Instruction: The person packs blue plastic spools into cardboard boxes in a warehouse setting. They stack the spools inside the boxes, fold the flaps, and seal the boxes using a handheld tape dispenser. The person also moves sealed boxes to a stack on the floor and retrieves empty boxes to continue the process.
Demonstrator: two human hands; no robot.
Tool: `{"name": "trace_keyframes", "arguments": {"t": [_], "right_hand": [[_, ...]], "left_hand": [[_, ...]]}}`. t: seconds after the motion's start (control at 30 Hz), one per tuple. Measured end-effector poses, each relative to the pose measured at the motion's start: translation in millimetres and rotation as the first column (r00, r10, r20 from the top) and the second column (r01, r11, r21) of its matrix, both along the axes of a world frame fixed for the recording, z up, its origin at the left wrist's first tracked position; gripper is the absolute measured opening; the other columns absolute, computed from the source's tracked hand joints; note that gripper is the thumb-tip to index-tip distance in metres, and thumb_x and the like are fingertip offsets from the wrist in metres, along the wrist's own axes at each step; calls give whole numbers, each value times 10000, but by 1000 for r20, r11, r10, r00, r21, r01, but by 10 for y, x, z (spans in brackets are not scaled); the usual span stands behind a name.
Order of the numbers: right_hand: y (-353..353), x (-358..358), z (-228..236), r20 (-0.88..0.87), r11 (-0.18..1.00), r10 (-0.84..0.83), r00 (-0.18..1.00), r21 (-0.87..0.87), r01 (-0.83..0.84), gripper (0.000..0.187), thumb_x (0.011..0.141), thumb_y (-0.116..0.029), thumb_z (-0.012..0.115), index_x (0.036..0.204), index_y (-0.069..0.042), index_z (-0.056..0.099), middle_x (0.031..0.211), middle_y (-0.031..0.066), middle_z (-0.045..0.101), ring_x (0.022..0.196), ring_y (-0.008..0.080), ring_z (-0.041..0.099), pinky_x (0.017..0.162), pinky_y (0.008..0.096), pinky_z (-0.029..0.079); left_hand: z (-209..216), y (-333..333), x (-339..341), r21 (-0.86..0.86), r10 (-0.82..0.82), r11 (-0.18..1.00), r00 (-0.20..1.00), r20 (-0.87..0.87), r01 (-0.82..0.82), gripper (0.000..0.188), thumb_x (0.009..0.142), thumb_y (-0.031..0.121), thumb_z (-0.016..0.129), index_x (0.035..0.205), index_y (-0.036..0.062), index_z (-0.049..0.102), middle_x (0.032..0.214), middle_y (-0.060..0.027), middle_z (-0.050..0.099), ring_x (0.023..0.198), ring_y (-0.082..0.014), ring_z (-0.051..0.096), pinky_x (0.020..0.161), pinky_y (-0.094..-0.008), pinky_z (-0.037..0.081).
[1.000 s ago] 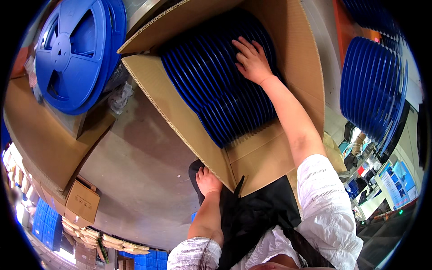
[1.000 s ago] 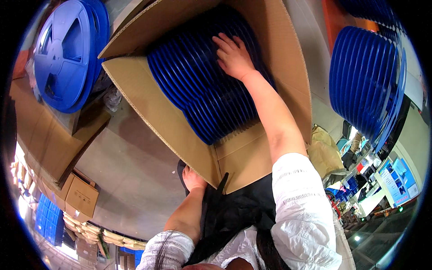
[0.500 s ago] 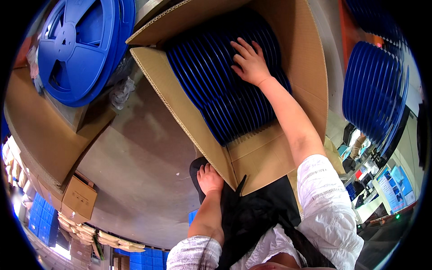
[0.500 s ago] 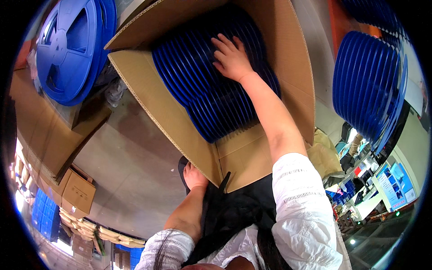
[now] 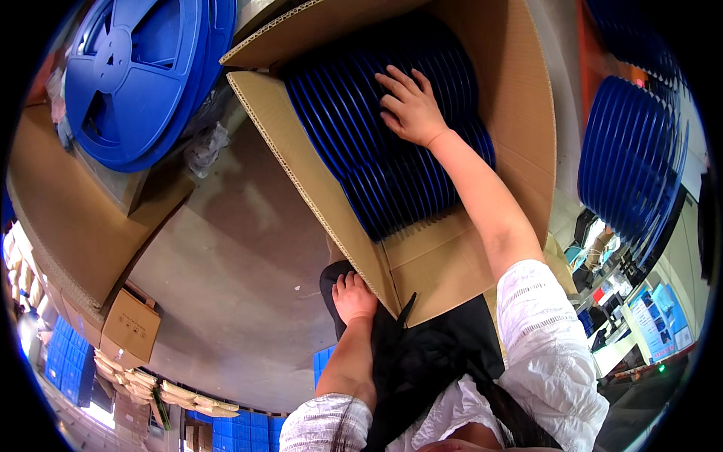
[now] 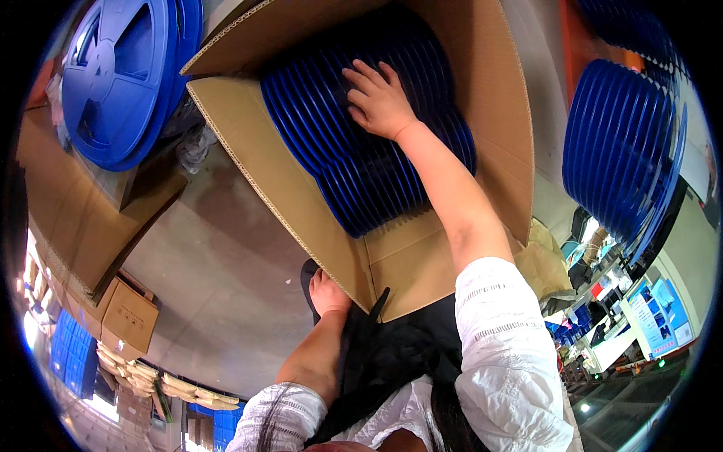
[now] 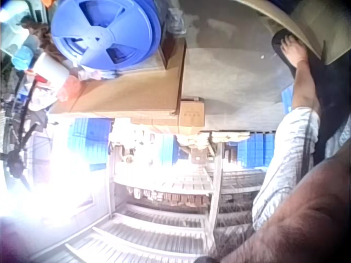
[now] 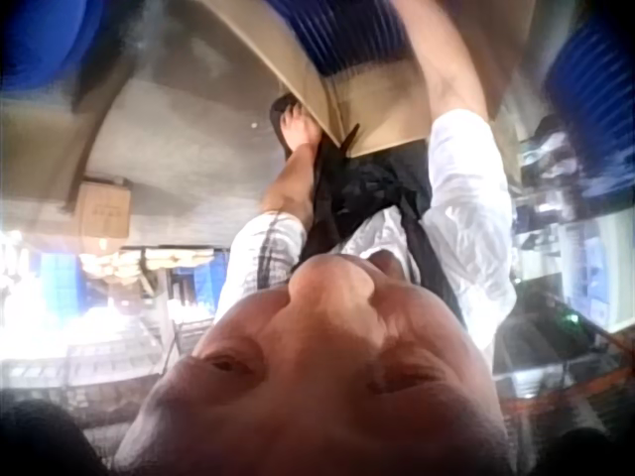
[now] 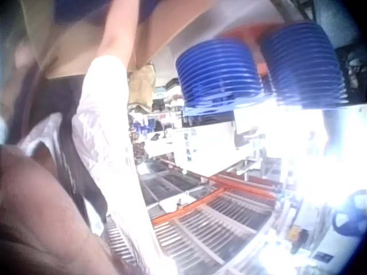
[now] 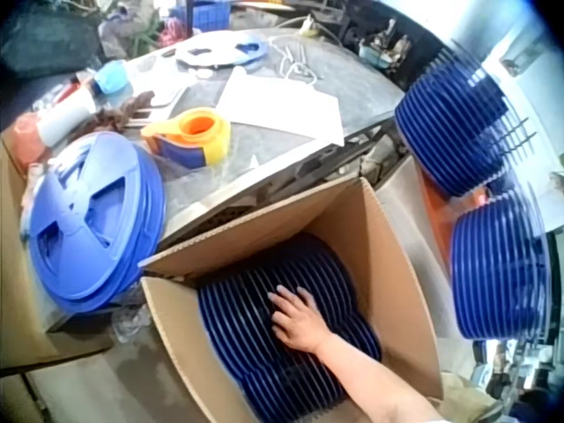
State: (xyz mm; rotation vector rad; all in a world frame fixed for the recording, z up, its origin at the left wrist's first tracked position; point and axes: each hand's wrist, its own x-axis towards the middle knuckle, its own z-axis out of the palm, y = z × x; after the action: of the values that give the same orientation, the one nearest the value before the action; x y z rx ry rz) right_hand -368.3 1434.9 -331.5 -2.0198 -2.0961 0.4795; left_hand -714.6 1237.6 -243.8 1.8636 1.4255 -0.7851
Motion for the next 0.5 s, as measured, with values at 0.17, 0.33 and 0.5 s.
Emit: {"name": "trace_keyframes", "arguments": {"t": [0.17,0.33,0.5], "right_hand": [[58,-67,-48,-8,998,61,998,24,-61,136,778,-119,684,884,-91,603,1427,66,436,1387,260,314,1113,501,288],[68,-138,-91,-3,980,150,989,134,-148,204,755,-24,658,902,-153,599,1403,54,464,1362,264,362,1096,464,316],[112,-199,-23,-53,994,78,995,80,-74,142,776,-67,657,874,-141,588,1388,61,474,1371,260,340,1113,491,291]], "left_hand": [[-23,-19,-10,15,-12,1000,1000,0,12,328,879,291,488,1083,90,648,1236,-56,615,1217,-281,511,1041,-466,367],[-10,4,-3,20,-15,1000,1000,5,15,318,876,289,495,1066,88,652,1230,-58,618,1214,-281,513,1036,-468,372],[-20,2,-11,29,-24,999,1000,-1,24,309,862,279,501,1053,87,651,1228,-59,618,1208,-280,516,1031,-471,376]]}}
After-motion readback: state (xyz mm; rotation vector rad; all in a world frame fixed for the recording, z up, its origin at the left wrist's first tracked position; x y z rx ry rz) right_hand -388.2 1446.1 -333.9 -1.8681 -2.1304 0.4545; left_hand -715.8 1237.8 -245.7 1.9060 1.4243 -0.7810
